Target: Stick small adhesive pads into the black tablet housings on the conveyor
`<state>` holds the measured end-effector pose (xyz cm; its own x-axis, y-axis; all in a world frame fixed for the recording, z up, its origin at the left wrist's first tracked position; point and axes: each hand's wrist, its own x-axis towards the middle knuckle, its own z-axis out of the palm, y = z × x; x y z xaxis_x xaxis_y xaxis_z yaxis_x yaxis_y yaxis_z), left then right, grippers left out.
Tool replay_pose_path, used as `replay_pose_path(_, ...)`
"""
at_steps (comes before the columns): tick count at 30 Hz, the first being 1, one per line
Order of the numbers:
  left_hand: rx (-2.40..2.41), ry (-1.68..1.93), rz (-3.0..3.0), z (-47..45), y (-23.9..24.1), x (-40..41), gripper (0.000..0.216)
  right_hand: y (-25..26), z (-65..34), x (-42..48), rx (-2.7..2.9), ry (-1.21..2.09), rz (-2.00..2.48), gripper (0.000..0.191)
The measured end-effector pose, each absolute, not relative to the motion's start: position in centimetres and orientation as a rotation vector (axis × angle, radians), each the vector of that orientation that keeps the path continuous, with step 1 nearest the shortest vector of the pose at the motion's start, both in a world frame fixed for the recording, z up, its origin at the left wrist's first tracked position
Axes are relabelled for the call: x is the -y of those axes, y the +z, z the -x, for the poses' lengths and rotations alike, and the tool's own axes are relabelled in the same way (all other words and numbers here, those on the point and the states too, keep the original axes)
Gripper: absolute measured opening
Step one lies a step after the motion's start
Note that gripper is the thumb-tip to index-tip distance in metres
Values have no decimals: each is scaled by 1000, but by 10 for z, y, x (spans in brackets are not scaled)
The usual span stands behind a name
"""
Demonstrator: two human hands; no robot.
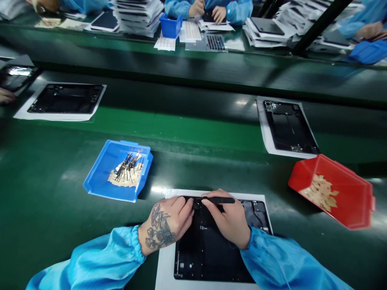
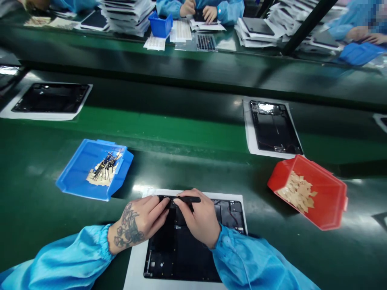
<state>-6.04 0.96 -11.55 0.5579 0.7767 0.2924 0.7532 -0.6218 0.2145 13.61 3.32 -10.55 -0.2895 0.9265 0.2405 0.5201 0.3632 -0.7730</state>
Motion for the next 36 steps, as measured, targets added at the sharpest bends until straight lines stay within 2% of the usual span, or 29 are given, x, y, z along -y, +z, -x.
replay_pose_path(4,-1341,578,-2717,60,-118,-10,26,-99,-142,-33,1861,703,1286,4)
replay_pose_path(20,-1326,567,-2701,62,-115,-11,25,-100,-142,-37,1508,1172,1502,23)
replay_pose_path(36,-1316,577,-2680,63,-112,-10,25,-102,-144,-34,1776,926,1472,9)
